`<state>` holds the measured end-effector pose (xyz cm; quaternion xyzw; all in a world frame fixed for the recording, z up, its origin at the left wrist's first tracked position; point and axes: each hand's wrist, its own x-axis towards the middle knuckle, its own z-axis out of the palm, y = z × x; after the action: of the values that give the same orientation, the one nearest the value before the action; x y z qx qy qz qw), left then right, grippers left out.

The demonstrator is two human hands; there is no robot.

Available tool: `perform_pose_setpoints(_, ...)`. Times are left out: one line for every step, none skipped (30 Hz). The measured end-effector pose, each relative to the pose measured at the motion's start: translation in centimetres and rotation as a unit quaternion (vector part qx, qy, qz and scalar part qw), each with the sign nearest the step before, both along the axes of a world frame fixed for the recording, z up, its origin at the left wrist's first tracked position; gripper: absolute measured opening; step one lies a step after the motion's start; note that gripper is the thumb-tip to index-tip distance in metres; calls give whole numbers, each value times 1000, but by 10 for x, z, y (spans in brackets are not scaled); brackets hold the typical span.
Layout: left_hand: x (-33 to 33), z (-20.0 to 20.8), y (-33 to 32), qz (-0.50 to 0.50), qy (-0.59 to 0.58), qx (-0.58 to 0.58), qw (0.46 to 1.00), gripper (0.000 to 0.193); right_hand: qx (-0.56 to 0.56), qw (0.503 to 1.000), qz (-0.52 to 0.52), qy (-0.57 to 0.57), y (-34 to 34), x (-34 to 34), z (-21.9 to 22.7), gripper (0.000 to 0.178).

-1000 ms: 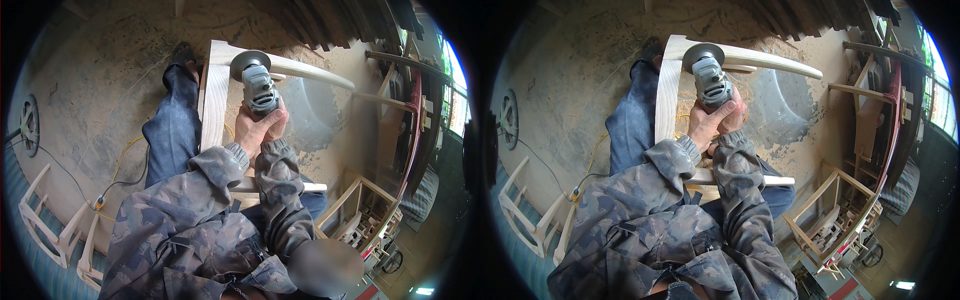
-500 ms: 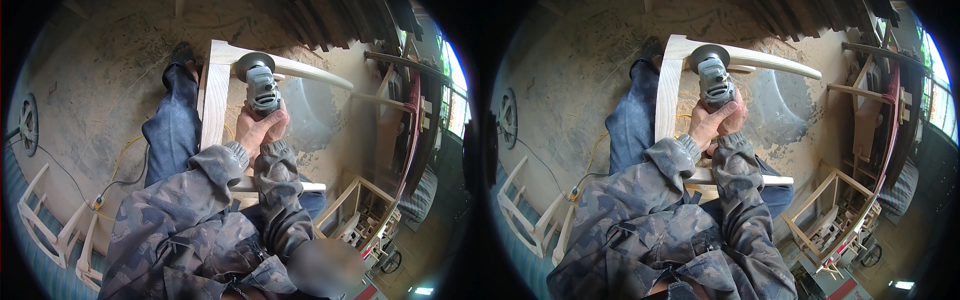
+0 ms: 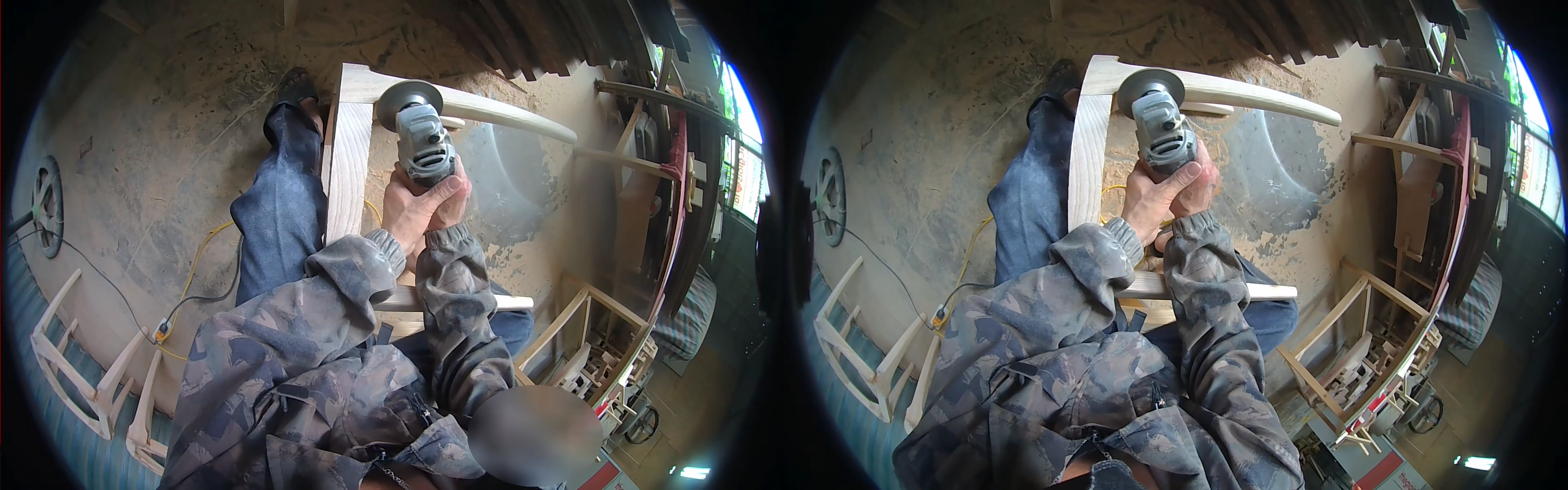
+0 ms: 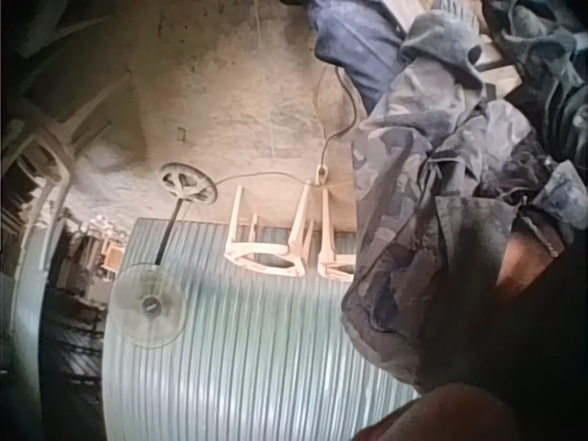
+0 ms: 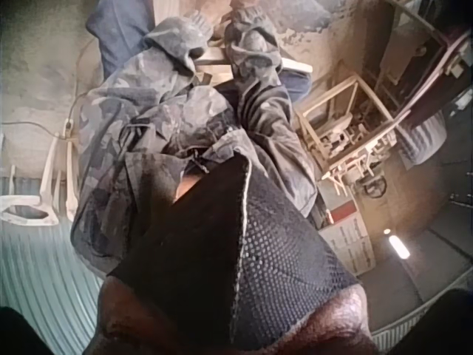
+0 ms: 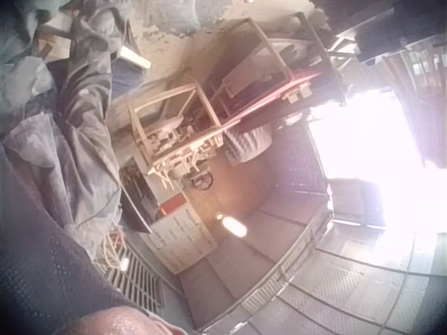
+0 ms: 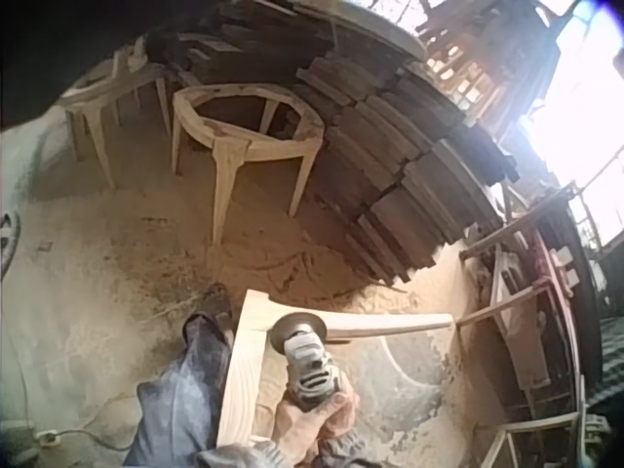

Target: Smooth the surface of a wooden chair frame using a power sander with a sanding disc.

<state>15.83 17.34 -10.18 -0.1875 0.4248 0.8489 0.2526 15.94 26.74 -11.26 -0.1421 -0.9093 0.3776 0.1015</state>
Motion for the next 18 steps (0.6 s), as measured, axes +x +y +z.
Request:
perform_pose_setpoints(-1, 1, -1, 3, -6, 14, 1000, 76, -47, 999, 5, 13, 2, -3, -4, 48)
perform_pose_setpoints(-2, 2, 0, 3, -5, 14, 1000, 76, -93, 995, 10, 25, 3, -4, -8, 49)
perform_pose_setpoints(-2, 4, 1, 1, -9, 22, 1000, 76, -93, 995, 10, 26, 5, -1, -9, 49)
perform_pose_setpoints(-1, 3, 1, -1, -14, 31, 999, 76, -41, 999, 1, 20, -2, -1, 1, 49)
perform_pose_setpoints(-1, 1, 1, -1, -14, 30, 999, 76, 12, 1000, -8, 14, -5, -2, 7, 50)
perform_pose_setpoints(0, -3, 2, -1, -6, 16, 1000, 76, 11, 1000, -8, 14, -4, -2, 5, 50)
perform_pose_setpoints(0, -3, 1, -2, 3, 2, 1000, 76, 8, 1000, -4, 7, -4, -1, 4, 51)
perform_pose_setpoints(-1, -2, 1, -3, 3, 2, 1000, 76, 5, 1000, 1, 1, -3, -1, 4, 51)
perform_pose_setpoints(-1, -1, -1, -5, -7, 1, 1000, 76, 5, 1000, 0, 1, -4, -1, 4, 51)
perform_pose_setpoints(-2, 0, -1, -6, -16, 0, 1000, 76, 0, 1000, -1, -4, -5, -2, 6, 51)
perform_pose_setpoints(-2, -1, 0, -5, -16, 0, 1000, 76, -5, 1000, -2, -10, -6, -4, 7, 51)
perform_pose_setpoints(-1, -1, 2, -6, -12, 6, 1000, 76, -6, 1000, -1, -9, -6, -4, 8, 51)
perform_pose_setpoints(0, -1, 3, -7, -8, 12, 1000, 76, -4, 1000, -1, -5, -7, -4, 9, 51)
perform_pose_setpoints(0, -3, 3, -6, -8, 12, 1000, 76, -3, 1000, -1, 0, -7, -3, 10, 51)
perform_pose_setpoints(1, -5, 3, -8, -3, -1, 1000, 76, -2, 1000, -1, 5, -8, -3, 11, 51)
perform_pose_setpoints(0, -4, 2, -12, 3, -13, 1000, 77, 0, 1000, -2, 9, -8, -2, 12, 50)
perform_pose_setpoints(0, -3, 2, -13, 3, -13, 1000, 77, 2, 1000, -3, 14, -7, -1, 12, 50)
perform_pose_setpoints(0, -2, 1, -3, 9, -6, 1000, 77, 3, 1000, -4, 15, -6, -1, 11, 50)
